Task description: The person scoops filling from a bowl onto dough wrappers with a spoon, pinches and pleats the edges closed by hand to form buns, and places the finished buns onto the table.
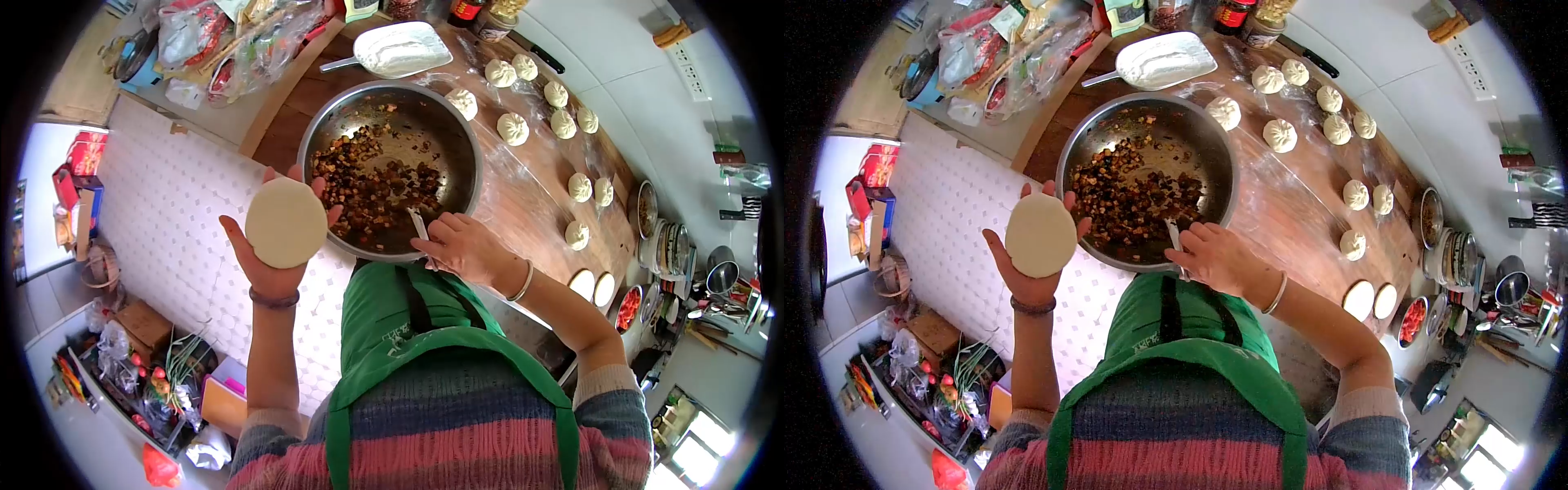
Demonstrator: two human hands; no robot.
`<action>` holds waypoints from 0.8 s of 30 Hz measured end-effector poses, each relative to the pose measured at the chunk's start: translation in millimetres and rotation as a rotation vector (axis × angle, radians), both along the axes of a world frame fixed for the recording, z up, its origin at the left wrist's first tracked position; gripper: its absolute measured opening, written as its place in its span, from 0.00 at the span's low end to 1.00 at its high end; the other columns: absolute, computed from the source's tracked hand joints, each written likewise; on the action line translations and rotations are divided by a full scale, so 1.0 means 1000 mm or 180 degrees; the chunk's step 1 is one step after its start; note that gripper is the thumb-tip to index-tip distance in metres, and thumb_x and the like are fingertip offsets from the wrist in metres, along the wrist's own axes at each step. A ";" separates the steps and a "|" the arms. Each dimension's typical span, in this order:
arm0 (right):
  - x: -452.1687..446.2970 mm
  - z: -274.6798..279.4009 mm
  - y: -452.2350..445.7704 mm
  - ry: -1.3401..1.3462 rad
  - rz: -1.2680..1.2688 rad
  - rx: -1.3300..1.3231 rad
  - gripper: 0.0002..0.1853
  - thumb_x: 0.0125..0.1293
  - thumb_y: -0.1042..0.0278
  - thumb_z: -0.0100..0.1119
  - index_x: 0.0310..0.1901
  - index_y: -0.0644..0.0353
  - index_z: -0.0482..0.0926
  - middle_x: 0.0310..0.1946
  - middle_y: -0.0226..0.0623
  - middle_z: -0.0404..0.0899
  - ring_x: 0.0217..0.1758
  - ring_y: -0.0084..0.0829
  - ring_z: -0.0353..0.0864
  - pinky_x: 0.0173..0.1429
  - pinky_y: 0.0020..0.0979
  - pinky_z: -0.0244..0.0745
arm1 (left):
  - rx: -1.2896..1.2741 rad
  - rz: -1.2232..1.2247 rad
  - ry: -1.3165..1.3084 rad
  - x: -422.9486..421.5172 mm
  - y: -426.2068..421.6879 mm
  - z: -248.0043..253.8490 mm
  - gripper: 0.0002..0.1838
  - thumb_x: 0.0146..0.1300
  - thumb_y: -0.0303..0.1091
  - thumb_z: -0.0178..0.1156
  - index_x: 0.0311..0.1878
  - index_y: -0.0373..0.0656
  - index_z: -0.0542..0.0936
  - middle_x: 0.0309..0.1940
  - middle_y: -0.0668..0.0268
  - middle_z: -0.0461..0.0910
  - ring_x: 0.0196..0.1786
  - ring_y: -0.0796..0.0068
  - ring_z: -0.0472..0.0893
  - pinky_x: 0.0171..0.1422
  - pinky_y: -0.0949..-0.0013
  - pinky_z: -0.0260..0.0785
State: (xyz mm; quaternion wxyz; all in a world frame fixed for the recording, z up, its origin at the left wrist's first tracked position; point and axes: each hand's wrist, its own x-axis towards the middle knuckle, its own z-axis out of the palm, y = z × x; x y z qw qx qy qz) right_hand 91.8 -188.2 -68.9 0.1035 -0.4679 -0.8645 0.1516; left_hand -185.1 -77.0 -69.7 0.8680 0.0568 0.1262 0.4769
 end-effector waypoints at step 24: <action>-0.029 -0.014 0.130 0.0602 -0.0583 0.1199 0.11 0.54 0.77 0.61 0.40 0.64 0.80 0.26 0.38 0.77 0.30 0.37 0.80 0.32 0.32 0.79 | -0.0588 -0.0016 -0.0197 -0.023 0.037 -0.045 0.50 0.60 0.77 0.40 0.76 0.51 0.50 0.72 0.49 0.55 0.75 0.55 0.57 0.74 0.31 0.38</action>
